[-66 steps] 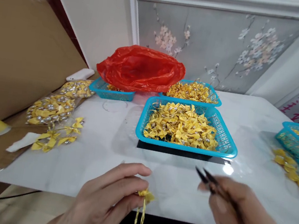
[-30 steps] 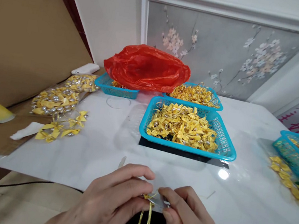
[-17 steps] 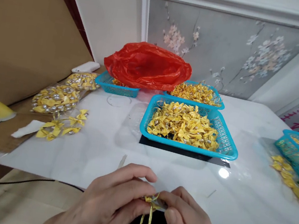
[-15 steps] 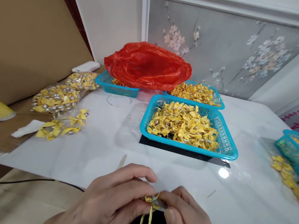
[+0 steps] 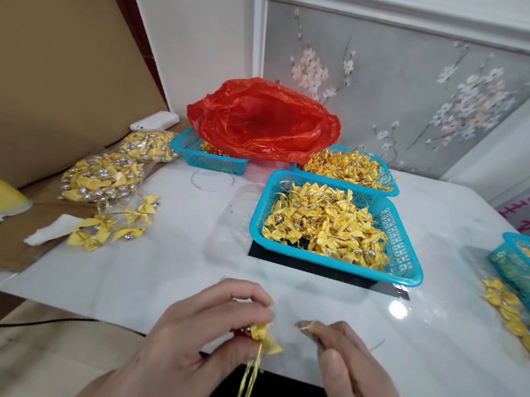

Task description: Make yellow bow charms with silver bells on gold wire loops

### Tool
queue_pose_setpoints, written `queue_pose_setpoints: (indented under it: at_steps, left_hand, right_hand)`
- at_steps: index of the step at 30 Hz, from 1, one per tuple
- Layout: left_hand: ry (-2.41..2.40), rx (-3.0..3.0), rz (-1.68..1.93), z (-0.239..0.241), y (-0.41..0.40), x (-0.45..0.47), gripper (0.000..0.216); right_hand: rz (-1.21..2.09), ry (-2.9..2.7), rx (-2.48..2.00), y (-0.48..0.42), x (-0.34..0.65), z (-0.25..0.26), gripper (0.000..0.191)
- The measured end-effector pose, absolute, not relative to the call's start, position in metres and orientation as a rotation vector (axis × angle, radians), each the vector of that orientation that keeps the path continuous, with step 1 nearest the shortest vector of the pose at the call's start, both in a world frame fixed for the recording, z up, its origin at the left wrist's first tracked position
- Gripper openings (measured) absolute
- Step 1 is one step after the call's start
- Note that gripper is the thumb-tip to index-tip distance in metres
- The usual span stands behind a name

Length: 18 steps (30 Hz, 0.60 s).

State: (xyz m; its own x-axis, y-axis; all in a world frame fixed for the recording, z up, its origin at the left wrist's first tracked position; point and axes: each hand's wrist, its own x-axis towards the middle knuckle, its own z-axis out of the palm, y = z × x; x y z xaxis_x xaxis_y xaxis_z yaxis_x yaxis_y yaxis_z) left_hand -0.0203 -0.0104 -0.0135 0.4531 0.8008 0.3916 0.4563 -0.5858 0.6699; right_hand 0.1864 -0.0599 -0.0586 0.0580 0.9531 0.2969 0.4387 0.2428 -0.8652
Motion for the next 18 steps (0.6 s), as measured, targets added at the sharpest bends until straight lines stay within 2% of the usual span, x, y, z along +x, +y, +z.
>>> queue_pose_setpoints:
  at_steps: [5, 9, 13, 18]
  left_hand:
    - [1.2, 1.978, 1.04, -0.018, -0.009, -0.023, 0.049]
    - [1.259, 1.963, 1.102, -0.02, -0.009, -0.023, 0.047]
    - [1.275, 1.857, 1.065, -0.017, -0.008, -0.022, 0.04]
    - [1.287, 1.652, 0.984, -0.011, -0.005, -0.019, 0.036]
  right_hand:
    - [0.211, -1.778, -1.661, -0.044, 0.215, -0.075, 0.034]
    - [-0.067, -1.837, -1.805, -0.034, 0.223, -0.091, 0.045]
    - [0.027, -1.881, -1.779, -0.036, 0.228, -0.087, 0.042]
    - [0.467, -1.865, -1.543, -0.059, 0.218, -0.049, 0.03]
